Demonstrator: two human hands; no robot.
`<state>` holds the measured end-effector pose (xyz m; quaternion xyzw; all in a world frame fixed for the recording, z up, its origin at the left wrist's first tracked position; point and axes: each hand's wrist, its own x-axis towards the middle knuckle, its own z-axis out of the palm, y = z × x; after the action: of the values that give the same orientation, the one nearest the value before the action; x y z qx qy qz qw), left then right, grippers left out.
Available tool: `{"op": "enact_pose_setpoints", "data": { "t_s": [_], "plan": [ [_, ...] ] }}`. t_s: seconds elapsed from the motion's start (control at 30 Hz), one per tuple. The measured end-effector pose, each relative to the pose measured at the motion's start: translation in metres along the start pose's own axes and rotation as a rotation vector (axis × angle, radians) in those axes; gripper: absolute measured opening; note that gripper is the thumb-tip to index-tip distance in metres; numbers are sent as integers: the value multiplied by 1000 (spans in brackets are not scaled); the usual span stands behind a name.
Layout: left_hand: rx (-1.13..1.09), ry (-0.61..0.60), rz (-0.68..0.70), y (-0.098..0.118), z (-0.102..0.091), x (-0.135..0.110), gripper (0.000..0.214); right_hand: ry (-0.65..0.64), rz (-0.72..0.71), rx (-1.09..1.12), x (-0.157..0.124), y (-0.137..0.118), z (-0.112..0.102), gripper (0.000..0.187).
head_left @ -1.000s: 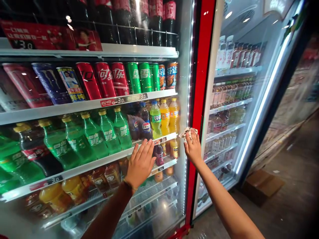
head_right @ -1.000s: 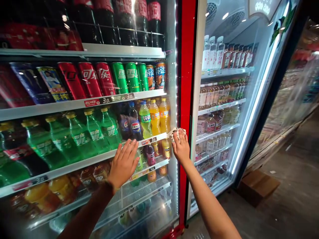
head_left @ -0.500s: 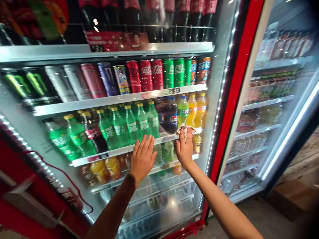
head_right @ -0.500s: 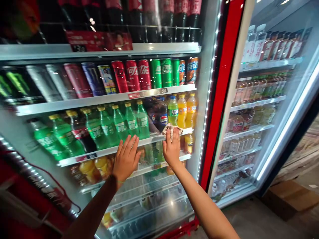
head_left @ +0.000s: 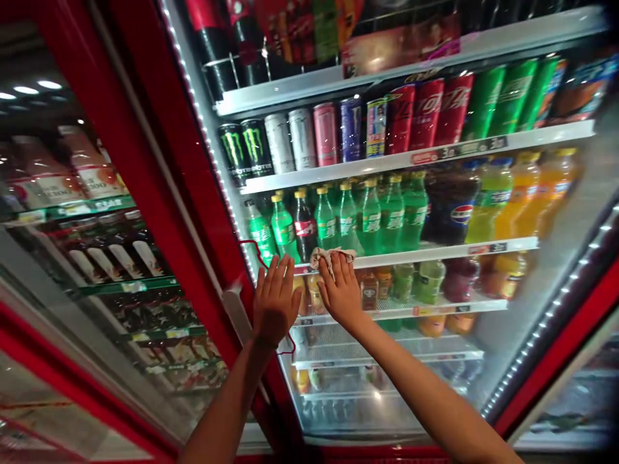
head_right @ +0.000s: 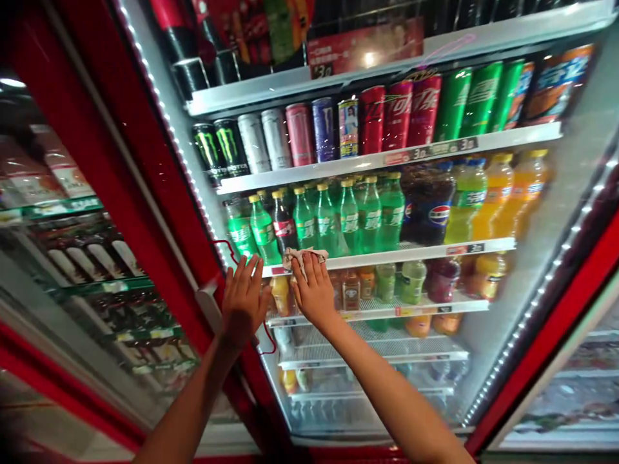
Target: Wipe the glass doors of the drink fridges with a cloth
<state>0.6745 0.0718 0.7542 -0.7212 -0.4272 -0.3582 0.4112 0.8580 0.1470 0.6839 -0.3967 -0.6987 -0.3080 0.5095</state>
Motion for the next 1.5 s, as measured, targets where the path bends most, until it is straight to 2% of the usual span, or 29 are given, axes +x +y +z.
{"op": "enact_pose_setpoints", "data": {
  "t_s": [0.2, 0.37, 0.53, 0.63, 0.73, 0.87, 1.03, 1.13, 1.3, 1.5],
  "plan": [
    [37, -4, -36, -63, -23, -29, 71, -30, -65, 30, 22, -83, 36, 77],
    [34, -14, -64, -90, -29, -44, 70, -41, -149, 68, 37, -126, 55, 70],
    [23, 0, -60, -98, -29, -46, 69, -58, -228, 78, 43, -126, 56, 67],
    [23, 24, -34, -95, -26, -39, 69, -61, -254, 50, 49, -112, 49, 64],
    [4, 38, -15, -83, -19, -28, 69, -23, -214, -6, 54, -93, 38, 61],
    [-32, 57, 30, -54, -4, -9, 71, 10, -178, -63, 51, -52, 18, 62],
    [-76, 92, 52, 5, 20, 21, 74, 20, -141, -95, 37, 28, -18, 69],
    [-111, 105, 51, 52, 34, 44, 72, 50, -137, -143, 27, 85, -46, 70],
    [-162, 133, 112, 142, 56, 86, 67, 110, -103, -236, 8, 188, -98, 71],
    [-239, 136, 125, 244, 82, 120, 64, 74, -50, -312, -22, 298, -153, 73]
  ]
}}
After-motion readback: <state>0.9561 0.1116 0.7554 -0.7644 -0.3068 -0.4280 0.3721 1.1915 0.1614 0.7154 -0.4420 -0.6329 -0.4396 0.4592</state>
